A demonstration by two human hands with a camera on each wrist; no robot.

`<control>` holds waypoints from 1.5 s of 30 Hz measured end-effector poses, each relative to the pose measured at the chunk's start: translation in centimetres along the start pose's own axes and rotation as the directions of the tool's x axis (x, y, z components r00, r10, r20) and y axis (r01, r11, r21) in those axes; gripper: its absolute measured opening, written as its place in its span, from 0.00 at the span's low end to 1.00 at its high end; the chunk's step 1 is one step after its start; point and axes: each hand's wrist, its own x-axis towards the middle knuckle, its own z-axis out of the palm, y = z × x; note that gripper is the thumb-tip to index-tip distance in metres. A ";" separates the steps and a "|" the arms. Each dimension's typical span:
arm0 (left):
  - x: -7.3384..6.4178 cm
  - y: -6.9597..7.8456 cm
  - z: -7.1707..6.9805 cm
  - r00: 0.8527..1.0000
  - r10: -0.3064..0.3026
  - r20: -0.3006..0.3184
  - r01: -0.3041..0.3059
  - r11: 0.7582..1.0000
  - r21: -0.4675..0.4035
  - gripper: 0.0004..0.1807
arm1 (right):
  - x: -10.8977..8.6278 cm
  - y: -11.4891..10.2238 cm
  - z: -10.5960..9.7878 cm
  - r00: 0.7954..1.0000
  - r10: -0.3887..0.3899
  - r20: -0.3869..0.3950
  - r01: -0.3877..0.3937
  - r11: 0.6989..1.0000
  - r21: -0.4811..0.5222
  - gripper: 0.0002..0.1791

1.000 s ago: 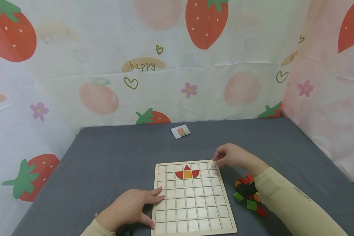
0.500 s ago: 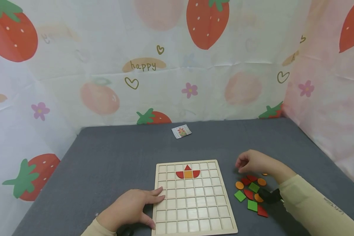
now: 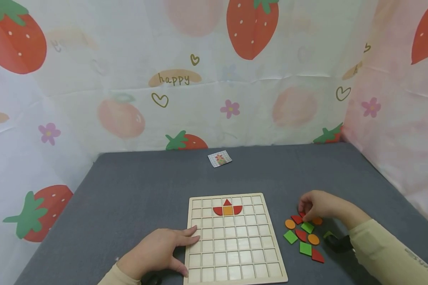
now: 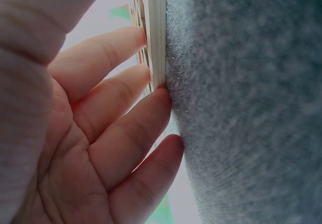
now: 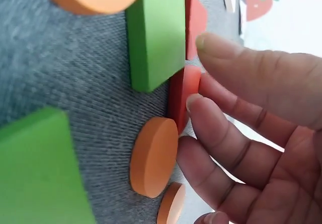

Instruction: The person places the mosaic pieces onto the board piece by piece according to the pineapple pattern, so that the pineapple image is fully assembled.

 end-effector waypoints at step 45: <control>0.2 -0.1 -0.1 1.000 -0.017 0.025 0.017 1.000 -0.026 0.47 | 2.3 -3.6 -0.4 0.989 -0.049 -0.141 0.059 0.996 0.068 0.06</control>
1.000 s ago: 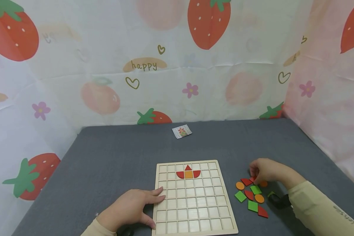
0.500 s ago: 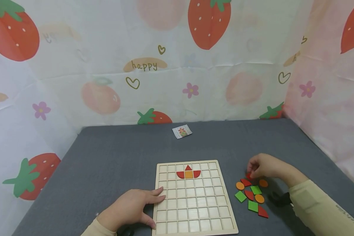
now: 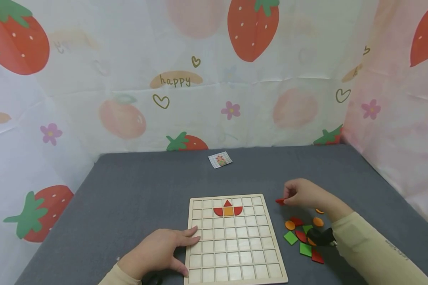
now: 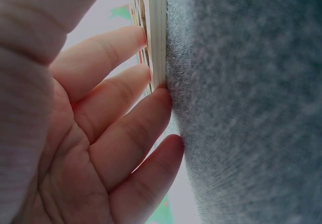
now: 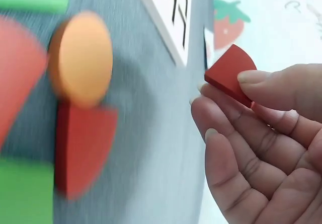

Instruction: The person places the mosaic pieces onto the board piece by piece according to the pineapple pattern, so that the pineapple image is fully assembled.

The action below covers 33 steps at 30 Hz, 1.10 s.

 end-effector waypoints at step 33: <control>0.2 0.1 0.1 1.000 -0.016 0.013 0.016 1.000 0.000 0.47 | 5.3 -8.1 8.2 0.966 -0.232 0.110 0.220 0.969 0.112 0.07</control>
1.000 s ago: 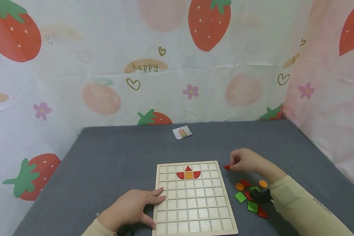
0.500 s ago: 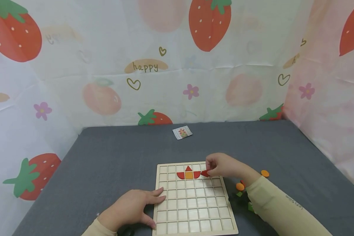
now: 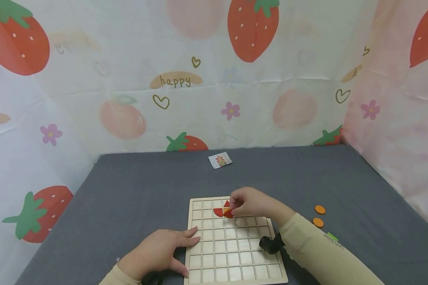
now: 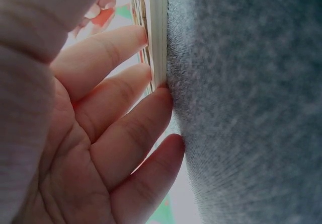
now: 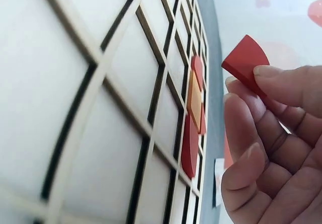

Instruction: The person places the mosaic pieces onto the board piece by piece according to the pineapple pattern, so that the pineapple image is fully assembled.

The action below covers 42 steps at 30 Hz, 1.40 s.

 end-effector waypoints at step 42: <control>0.0 -0.2 0.2 1.000 0.015 -0.012 -0.015 1.000 0.002 0.47 | 2.6 -1.9 3.0 0.997 0.075 0.013 -0.070 0.965 -0.253 0.11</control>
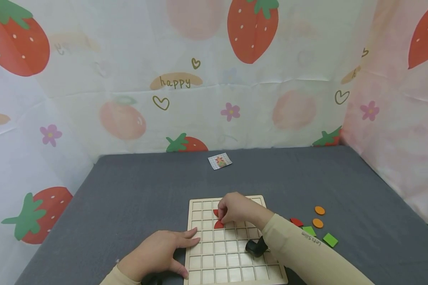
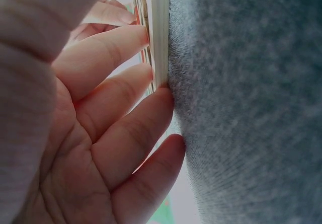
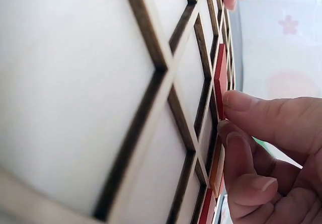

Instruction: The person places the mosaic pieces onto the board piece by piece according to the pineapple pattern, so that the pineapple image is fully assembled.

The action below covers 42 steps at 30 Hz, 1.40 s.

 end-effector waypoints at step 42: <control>0.0 0.2 -0.2 1.000 -0.016 0.008 0.016 1.000 -0.001 0.47 | -8.7 8.0 -7.2 0.988 0.154 -0.020 -0.147 0.968 0.205 0.03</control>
